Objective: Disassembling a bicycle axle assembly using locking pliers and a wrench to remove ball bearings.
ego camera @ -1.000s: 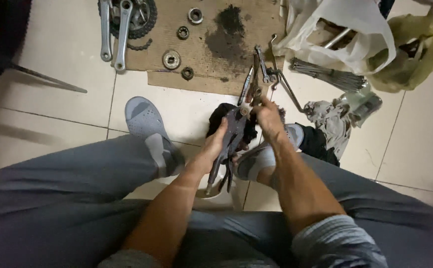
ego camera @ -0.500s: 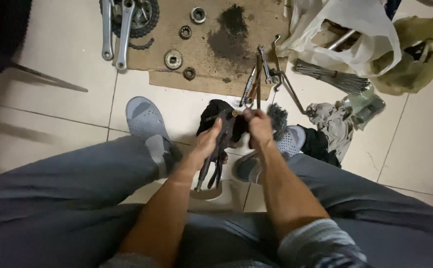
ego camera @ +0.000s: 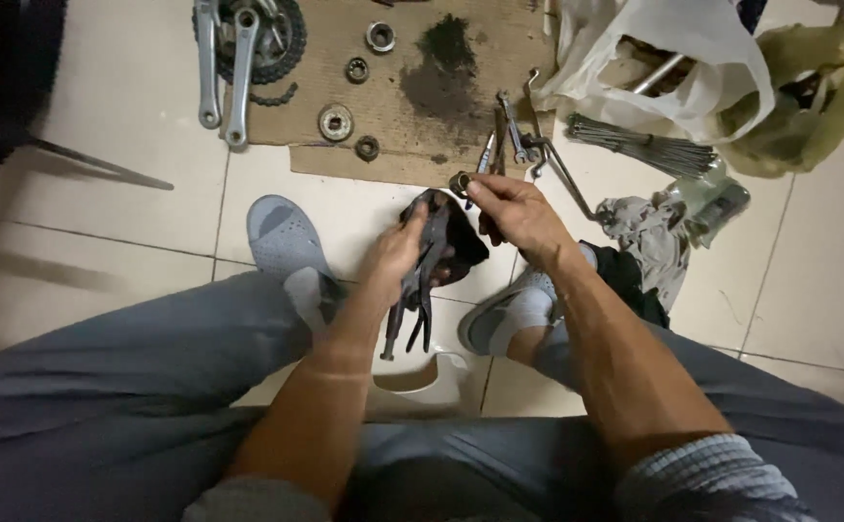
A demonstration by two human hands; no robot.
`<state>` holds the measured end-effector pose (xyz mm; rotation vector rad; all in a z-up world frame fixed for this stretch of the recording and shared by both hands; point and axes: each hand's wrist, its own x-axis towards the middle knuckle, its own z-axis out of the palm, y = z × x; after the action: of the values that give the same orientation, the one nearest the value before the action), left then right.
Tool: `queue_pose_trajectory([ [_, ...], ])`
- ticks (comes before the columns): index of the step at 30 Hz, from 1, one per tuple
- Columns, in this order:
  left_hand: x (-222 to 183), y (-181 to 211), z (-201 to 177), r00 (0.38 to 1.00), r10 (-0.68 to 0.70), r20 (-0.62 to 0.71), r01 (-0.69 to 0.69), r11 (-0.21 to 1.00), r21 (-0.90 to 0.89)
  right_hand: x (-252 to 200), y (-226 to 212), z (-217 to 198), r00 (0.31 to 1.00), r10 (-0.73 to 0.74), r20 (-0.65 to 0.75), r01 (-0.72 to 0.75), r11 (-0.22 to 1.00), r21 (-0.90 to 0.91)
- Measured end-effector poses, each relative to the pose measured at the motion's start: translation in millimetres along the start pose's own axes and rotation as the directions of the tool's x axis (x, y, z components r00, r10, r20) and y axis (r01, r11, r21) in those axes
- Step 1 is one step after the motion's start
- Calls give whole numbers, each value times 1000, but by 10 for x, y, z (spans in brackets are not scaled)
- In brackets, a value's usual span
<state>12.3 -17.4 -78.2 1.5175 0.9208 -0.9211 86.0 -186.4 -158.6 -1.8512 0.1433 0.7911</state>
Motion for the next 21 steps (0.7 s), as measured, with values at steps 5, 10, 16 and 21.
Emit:
queue_pose_trajectory([
  [5, 798, -297, -19, 996, 72, -42, -73, 997, -2, 244, 115, 6, 999, 28, -24, -28, 999, 36],
  [10, 1000, -307, -77, 993, 90, -75, -88, 996, 32, 226, 89, -17, 996, 20, -85, -19, 1000, 14],
  [16, 956, -133, -210, 991, 94, -96, -88, 994, 61, 236, 360, 178, 977, 131, -166, -153, 981, -122],
  [21, 923, -46, -323, 989, 126, -76, -120, 989, 81, 358, 794, 456, 912, 295, -287, -392, 835, -387],
])
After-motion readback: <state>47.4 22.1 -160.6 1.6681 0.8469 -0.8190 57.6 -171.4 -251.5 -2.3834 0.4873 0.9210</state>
